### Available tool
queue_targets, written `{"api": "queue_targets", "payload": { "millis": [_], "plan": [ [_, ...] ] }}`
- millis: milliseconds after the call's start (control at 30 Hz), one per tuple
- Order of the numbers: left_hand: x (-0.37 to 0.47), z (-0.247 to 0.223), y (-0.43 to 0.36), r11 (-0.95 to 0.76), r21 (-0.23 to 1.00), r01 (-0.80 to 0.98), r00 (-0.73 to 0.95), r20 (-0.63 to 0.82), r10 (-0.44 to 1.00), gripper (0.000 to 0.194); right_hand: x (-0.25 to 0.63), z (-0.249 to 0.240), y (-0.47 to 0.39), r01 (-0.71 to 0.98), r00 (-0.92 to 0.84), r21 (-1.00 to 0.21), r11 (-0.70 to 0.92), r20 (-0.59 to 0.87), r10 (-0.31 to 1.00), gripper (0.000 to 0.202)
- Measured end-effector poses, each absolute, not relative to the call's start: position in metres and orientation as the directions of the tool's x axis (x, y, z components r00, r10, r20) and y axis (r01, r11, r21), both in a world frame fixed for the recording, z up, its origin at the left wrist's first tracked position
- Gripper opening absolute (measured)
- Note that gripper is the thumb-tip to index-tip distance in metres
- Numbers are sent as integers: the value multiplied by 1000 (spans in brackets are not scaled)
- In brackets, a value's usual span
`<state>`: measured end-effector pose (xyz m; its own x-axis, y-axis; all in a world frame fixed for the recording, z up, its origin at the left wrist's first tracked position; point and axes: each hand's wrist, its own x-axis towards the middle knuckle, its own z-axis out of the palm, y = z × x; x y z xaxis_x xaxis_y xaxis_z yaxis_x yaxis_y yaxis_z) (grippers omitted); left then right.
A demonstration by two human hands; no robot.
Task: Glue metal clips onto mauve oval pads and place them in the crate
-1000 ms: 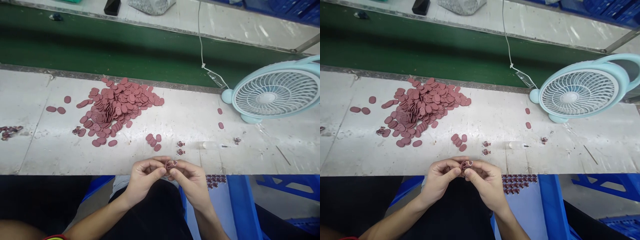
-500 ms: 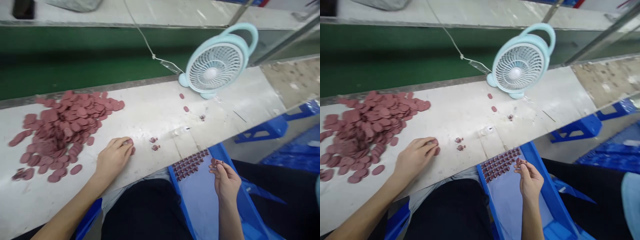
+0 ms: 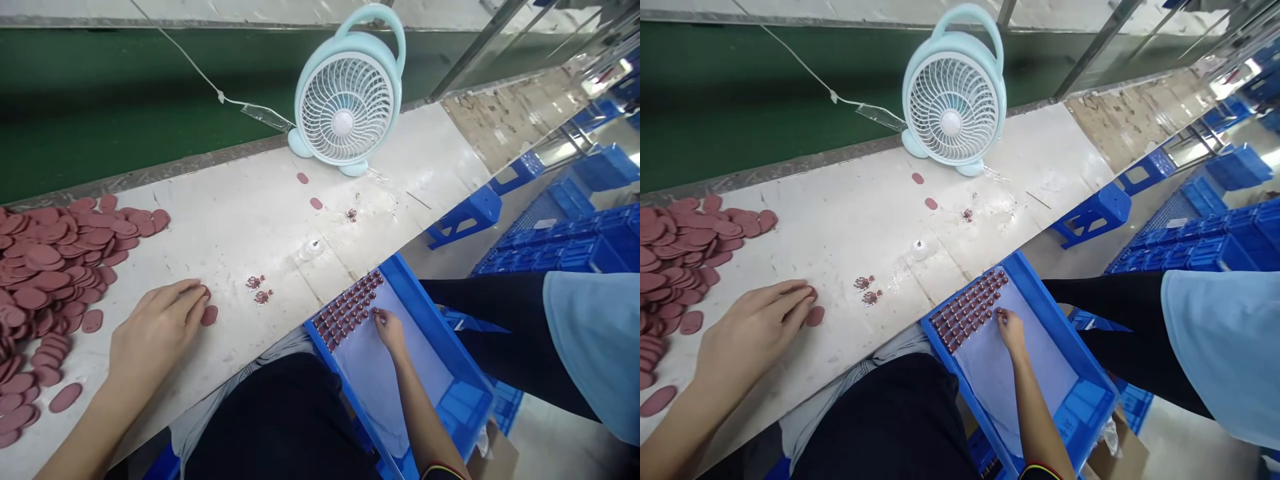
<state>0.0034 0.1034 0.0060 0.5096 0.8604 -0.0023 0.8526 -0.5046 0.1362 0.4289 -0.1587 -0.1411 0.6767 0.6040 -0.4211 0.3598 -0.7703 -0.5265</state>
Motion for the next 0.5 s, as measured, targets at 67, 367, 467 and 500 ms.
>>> {"api": "queue_targets", "payload": {
  "millis": [67, 367, 467, 500],
  "plan": [
    [5, 6, 103, -506, 103, 856, 510, -12, 860, 32, 428, -144, -157, 385, 678, -481, -787, -432, 595, 30],
    [11, 13, 101, -496, 59, 866, 499, -78, 863, 38, 421, -147, -149, 393, 706, -403, -827, -444, 552, 31],
    [11, 10, 105, -490, 106, 865, 498, -72, 864, 38, 418, -144, -146, 348, 719, -441, -827, -441, 538, 31],
    [11, 9, 106, -492, 117, 862, 502, -69, 862, 38, 417, -143, -145, 327, 725, -460, -826, -439, 531, 31]
  ]
}}
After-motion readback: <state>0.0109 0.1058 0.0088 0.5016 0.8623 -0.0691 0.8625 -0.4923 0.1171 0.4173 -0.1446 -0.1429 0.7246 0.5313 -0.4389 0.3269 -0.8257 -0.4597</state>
